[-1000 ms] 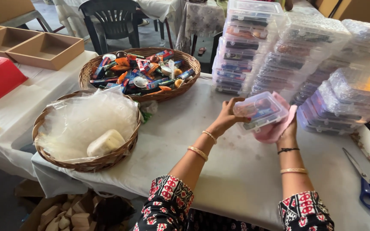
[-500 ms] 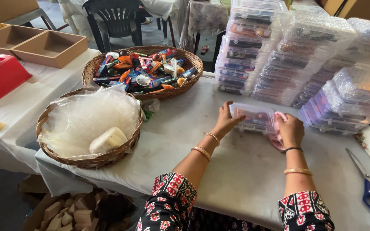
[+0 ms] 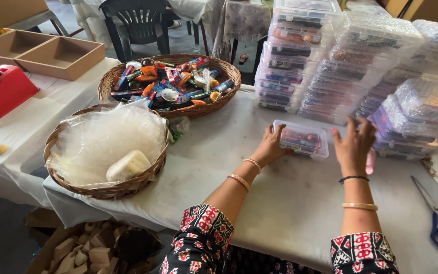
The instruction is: The recorder is sorting and packaging small jewelry items into plastic containers and then wrapping them in bubble wrap.
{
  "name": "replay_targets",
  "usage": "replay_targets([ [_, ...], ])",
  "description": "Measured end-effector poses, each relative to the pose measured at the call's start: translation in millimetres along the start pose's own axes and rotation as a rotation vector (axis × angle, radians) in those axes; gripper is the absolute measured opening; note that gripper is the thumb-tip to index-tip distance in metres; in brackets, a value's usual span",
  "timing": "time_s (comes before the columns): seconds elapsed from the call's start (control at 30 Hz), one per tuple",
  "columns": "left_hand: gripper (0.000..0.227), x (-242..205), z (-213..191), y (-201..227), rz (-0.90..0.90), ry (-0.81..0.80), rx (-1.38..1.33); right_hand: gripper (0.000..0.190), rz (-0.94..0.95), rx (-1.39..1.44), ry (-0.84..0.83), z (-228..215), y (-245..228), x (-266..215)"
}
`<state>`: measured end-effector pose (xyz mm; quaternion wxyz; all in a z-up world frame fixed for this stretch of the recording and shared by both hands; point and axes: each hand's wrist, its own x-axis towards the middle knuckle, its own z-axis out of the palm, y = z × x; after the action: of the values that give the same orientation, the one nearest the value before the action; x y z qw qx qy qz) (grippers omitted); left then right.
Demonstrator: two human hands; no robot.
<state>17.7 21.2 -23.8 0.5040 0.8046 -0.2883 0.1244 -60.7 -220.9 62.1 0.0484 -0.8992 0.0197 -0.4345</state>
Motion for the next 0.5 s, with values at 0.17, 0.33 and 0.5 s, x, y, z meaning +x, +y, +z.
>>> replay_targets([
  [0.17,0.107,-0.7,-20.2,24.6,-0.061,-0.046,0.074,0.056,-0.019,0.202,-0.257,42.4,-8.1,-13.8],
  [0.33,0.11,-1.0,-35.9,31.0,-0.06,-0.098,0.25,0.055,0.046,0.183,-0.437,59.5,-4.9,-25.3],
  [0.5,0.106,-13.5,-47.1,33.1,-0.087,-0.228,0.394,0.054,0.046,0.188,-0.388,60.1,-7.1,-24.4],
])
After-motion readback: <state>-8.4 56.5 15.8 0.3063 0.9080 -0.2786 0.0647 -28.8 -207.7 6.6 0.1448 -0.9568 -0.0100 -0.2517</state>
